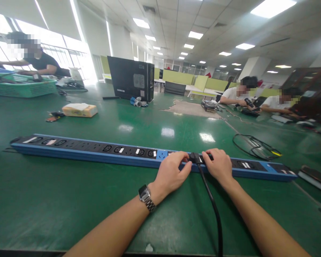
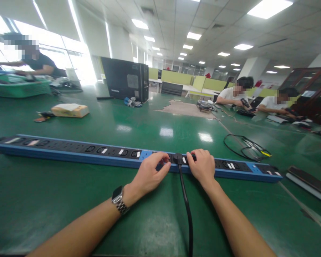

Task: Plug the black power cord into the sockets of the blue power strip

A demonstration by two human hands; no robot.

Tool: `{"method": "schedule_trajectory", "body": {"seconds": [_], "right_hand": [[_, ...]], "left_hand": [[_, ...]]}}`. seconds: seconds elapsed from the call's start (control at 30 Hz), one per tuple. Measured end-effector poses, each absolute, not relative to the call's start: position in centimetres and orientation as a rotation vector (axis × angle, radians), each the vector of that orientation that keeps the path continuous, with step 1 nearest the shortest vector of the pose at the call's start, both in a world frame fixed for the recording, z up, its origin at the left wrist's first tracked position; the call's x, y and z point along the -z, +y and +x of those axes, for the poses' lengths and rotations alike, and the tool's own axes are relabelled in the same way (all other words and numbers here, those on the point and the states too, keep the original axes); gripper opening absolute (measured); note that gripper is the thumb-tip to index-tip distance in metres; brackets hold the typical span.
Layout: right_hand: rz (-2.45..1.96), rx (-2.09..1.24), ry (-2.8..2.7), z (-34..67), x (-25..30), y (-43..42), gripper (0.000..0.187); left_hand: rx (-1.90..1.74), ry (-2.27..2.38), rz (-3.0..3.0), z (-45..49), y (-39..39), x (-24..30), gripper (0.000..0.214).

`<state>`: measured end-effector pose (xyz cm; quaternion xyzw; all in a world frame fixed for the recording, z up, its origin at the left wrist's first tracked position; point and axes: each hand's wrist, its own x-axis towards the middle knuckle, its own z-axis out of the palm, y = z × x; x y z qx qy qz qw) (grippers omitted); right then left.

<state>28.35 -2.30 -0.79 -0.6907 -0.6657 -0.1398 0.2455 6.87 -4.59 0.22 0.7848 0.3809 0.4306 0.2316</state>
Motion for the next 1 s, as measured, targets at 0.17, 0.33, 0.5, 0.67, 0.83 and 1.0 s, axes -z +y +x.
{"method": "schedule_trajectory", "body": {"seconds": [0.17,0.33,0.5,0.67,0.83,1.0], "right_hand": [[-1.897,0.370,-1.951,28.3,1.5,-2.5,0.032],[-1.958,0.322,-1.961,28.2,1.0,-2.5,0.032],[-1.980,0.332,-1.941,28.1,1.0,-2.5,0.031],[-1.964,0.331,-1.910,28.0,0.9,-2.6,0.034],[-1.930,0.286,-1.921,28.1,1.0,-2.5,0.033],[-1.928,0.278,-1.917,28.1,1.0,-2.5,0.033]], "left_hand": [[-0.895,0.702,1.632,9.7,-5.3,0.6,0.059],[-0.925,0.616,1.509,11.1,-4.2,1.7,0.043],[-1.132,0.439,1.493,10.7,-4.5,-1.0,0.031],[-1.542,0.379,1.426,9.8,-4.9,-7.6,0.019],[-1.516,0.811,1.257,5.4,-4.2,-6.5,0.024],[-1.085,1.165,1.310,1.3,-3.6,-2.6,0.024]]}}
